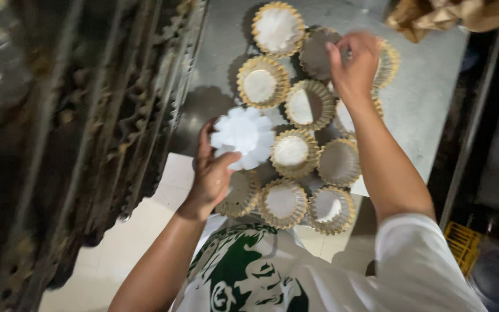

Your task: The person places white pleated paper liners into metal baking molds on a tray by hand.

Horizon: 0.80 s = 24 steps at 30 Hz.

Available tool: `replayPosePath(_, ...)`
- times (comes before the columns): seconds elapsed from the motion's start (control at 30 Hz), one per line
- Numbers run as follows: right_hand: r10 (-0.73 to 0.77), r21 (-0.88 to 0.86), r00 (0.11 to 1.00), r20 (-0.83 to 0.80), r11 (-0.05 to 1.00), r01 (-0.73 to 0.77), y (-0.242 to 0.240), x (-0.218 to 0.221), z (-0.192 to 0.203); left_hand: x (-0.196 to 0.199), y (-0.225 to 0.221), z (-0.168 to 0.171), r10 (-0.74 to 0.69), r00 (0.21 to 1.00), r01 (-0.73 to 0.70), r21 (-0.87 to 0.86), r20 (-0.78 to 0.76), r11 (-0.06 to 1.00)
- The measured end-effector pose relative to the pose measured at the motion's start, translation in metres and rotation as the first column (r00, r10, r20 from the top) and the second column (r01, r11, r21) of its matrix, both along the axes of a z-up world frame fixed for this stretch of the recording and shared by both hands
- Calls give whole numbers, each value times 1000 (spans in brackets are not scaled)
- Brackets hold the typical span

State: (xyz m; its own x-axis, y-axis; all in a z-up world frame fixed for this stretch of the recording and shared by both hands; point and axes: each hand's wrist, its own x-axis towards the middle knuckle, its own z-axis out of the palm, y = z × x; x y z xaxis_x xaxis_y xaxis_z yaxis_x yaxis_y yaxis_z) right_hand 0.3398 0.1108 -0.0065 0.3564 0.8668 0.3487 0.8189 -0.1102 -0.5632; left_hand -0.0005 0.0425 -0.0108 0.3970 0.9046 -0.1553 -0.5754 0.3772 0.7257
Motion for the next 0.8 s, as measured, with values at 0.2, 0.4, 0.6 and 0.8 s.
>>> replayPosePath(0.2,306,-142,778,-548,883,-448,-59,-92,43,19,-7,-5,-84,990,81,34,111,996)
replayPosePath(0.4,383,-41,845,-373,903,-428,-76,-93,59,34,-9,14,-147,979,144,31,142,989)
replayPosePath(0.6,544,58,826,-150,838,-542,-98,-79,73,35,-13,9,-277,879,330,-77,387,941)
replayPosePath(0.8,445,20,885,-137,895,-446,-110,-81,96,47,-21,-3,-294,864,392,-179,408,903)
